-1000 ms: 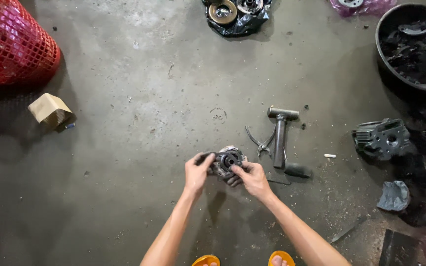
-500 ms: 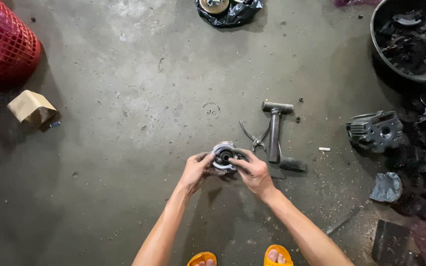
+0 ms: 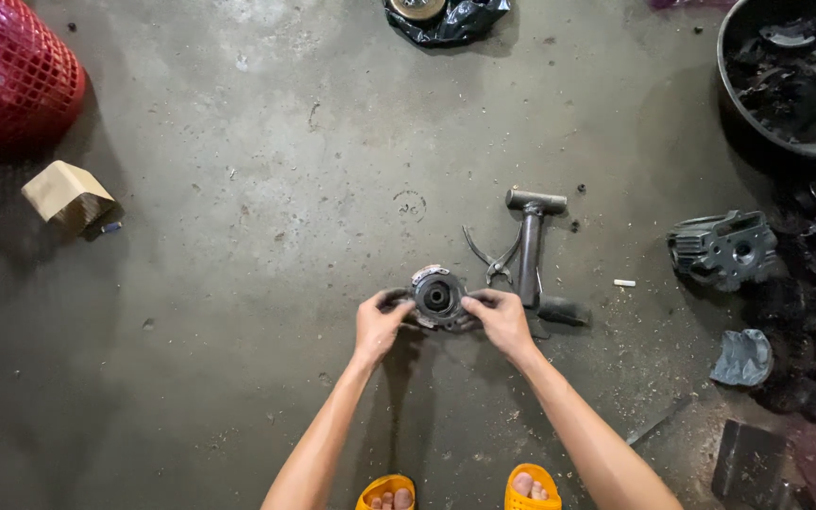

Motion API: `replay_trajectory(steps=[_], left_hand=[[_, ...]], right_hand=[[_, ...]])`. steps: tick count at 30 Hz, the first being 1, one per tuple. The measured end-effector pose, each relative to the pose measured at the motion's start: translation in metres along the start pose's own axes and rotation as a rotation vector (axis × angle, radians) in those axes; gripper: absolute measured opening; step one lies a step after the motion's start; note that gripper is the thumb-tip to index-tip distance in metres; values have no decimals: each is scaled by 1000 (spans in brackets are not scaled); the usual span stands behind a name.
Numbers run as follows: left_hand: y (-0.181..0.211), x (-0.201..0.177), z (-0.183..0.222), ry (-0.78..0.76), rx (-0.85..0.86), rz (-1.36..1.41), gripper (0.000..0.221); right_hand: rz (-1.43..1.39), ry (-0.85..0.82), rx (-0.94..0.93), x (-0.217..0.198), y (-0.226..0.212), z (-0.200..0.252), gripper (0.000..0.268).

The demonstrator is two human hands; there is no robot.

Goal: Cleaning and assembling motorcycle engine components using a rag and a small tool

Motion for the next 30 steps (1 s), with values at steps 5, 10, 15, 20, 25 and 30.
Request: replay_trajectory(steps=[5, 10, 15, 20, 25, 30], left_hand=[[-17, -5, -16, 164, -12, -158, 23], [4, 4, -3, 99, 3, -250, 31], [0, 7, -13, 91, 7, -280, 28], [-5, 9, -17, 101, -11, -315, 26], [-2, 11, -14, 93, 14, -310, 30], [-5, 12, -19, 99, 41, -314, 30]], right_hand=[[-29, 38, 35, 4, 17, -19, 27], [18, 46, 79, 10, 17, -15, 31], [153, 113, 71, 10, 8, -14, 31], [674, 183, -54, -7, 28, -39, 35], [708, 125, -12, 1, 3, -23, 49], [781, 99, -19, 5, -9, -23, 42]])
Point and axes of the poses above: each hand's wrist, its own z-axis away from the middle knuckle, its own x-axis out of the palm, y = z × x, the point moved 5 cm from there along -z, towards the middle knuckle, and after that the axes turned 3 degrees about -x, right-handed, at the moved point
